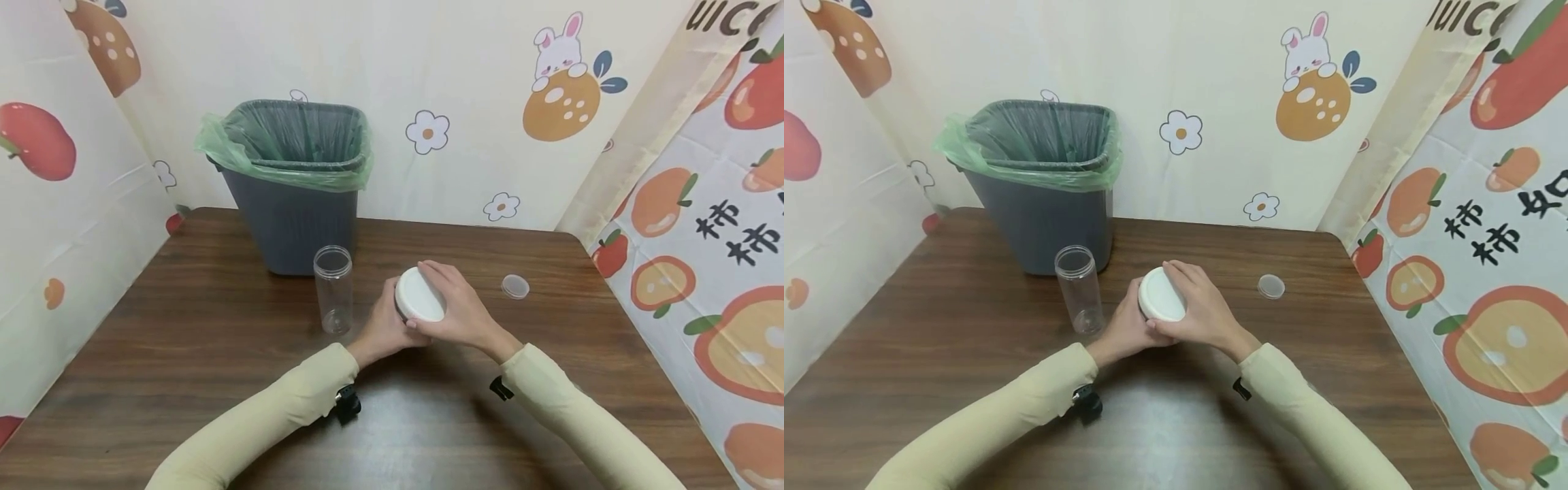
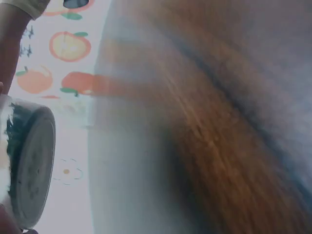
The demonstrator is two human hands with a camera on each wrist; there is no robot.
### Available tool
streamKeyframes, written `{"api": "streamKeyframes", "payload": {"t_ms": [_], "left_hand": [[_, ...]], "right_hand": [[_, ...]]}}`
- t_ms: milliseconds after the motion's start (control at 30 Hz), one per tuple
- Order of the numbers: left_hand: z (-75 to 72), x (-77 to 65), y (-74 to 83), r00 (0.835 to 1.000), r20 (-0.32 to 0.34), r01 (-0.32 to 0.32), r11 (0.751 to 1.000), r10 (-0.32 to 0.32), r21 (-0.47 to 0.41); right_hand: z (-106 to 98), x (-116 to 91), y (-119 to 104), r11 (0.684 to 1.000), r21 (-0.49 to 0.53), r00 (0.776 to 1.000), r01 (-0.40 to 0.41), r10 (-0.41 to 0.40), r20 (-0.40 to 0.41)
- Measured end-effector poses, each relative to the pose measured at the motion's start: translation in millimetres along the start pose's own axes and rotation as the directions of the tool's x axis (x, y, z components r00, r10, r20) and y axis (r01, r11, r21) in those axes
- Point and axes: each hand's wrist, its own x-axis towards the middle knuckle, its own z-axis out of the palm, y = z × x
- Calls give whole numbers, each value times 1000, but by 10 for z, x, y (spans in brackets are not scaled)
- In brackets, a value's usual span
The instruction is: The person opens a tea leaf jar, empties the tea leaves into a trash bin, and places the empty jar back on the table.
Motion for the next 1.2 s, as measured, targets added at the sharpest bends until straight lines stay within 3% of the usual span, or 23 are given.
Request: {"api": "streamKeyframes", "payload": {"t_ms": [233,500,733,867,1033,1133,1200], "left_hand": [[-174,-138,151,998,65,-19,996,13,92],[-227,-156,141,994,95,-70,988,57,135],[-240,-154,90,986,153,-81,992,65,99],[-275,-168,71,967,241,-89,996,87,-5],[-368,-175,78,931,334,-104,985,144,-136],[-417,-188,111,931,339,-113,989,137,-92],[-435,-203,137,941,318,-121,993,117,-5]], "right_hand": [[-32,-105,-187,990,141,1000,13,-12,-11],[40,-155,-184,979,192,996,69,-55,-75],[83,-189,-152,965,231,990,123,-103,-99],[78,-197,-141,941,258,976,218,-205,-76],[53,-163,-150,894,302,941,333,-337,-40],[21,-137,-144,887,315,932,339,-363,20],[-12,-127,-133,898,284,925,335,-371,84]]}}
